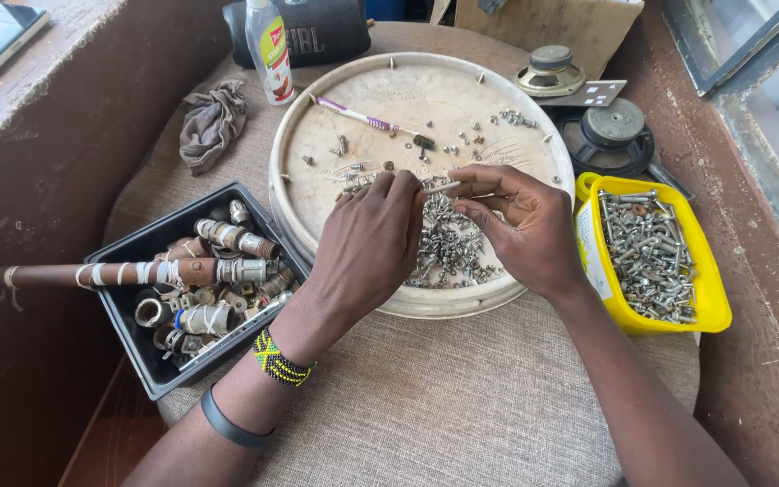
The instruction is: The person picks small metal fasteners from a white circular tray and places them into a yellow container. They handle the items one at a time, occasionally inspecting them before transferring them.
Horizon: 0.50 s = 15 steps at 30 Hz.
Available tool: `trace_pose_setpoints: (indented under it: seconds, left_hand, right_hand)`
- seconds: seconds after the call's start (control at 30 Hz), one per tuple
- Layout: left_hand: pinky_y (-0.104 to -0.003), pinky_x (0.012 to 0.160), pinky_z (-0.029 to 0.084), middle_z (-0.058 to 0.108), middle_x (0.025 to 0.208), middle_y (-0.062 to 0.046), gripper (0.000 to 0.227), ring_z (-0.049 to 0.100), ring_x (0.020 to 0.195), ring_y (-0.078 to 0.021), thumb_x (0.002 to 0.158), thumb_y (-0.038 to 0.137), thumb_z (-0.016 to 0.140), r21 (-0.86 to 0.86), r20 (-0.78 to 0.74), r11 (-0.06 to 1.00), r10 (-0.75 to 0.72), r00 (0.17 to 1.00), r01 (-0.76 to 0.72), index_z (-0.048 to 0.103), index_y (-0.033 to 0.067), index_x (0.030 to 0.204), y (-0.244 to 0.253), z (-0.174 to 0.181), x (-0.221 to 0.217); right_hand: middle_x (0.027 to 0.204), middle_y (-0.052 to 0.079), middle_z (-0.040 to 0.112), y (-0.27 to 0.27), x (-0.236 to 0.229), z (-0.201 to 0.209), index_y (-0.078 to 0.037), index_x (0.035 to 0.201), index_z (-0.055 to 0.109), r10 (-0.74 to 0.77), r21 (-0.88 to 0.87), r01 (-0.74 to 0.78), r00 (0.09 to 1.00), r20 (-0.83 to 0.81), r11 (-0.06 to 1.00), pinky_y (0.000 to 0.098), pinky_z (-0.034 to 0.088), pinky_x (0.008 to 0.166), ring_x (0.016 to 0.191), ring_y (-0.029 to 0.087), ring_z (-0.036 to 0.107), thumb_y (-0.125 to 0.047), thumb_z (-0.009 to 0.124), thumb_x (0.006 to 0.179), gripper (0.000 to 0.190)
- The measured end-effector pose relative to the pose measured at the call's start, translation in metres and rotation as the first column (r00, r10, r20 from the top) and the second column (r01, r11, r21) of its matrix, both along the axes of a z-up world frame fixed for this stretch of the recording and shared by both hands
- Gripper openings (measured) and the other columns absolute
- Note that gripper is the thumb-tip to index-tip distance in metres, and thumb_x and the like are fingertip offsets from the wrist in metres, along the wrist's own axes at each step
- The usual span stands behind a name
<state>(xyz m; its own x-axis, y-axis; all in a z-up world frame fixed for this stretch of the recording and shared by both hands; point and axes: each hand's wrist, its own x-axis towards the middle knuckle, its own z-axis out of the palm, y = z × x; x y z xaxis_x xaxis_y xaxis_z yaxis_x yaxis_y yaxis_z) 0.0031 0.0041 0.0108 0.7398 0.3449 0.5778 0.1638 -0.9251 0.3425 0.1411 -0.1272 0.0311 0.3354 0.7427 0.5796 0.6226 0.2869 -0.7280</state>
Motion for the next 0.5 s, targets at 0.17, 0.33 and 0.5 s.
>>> trace_pose_setpoints:
  seconds: [0.17,0.33,0.5]
  left_hand:
    - [-0.049,0.067,0.054,0.062,0.076,-0.015,0.02,0.072,0.07,-0.04,0.106,0.022,0.041,-0.059,0.026,0.998,0.029,0.999,-0.027,0.055,0.007,0.106,-0.001,-0.001,0.001]
    - [-0.055,0.066,0.053,0.064,0.073,-0.02,0.024,0.071,0.07,-0.0462,0.105,0.024,0.045,-0.061,0.024,0.998,-0.002,1.0,0.003,0.057,0.003,0.104,0.0,-0.007,0.005]
    - [-0.047,0.065,0.053,0.061,0.066,-0.011,0.019,0.07,0.061,-0.0375,0.105,0.021,0.047,-0.013,0.033,1.0,0.018,0.999,-0.018,0.058,0.0057,0.102,-0.001,-0.007,0.002]
  right_hand:
    - [0.097,0.019,0.075,0.001,0.007,-0.005,0.007,0.12,0.069,-0.01,0.02,0.01,1.0,0.001,1.0,0.0321,0.062,0.083,0.094,0.019,0.072,0.009,0.068,0.094,0.026]
    - [0.1,0.02,0.075,-0.007,0.004,-0.003,0.006,0.123,0.067,-0.068,0.035,0.068,0.997,-0.022,0.997,0.033,0.062,0.086,0.096,0.02,0.072,0.011,0.07,0.092,0.032]
    - [0.085,0.018,0.075,-0.044,0.003,0.013,0.001,0.103,0.076,-0.257,0.008,0.264,0.933,0.253,0.965,0.0345,0.064,0.071,0.079,0.026,0.076,0.004,0.078,0.09,0.014]
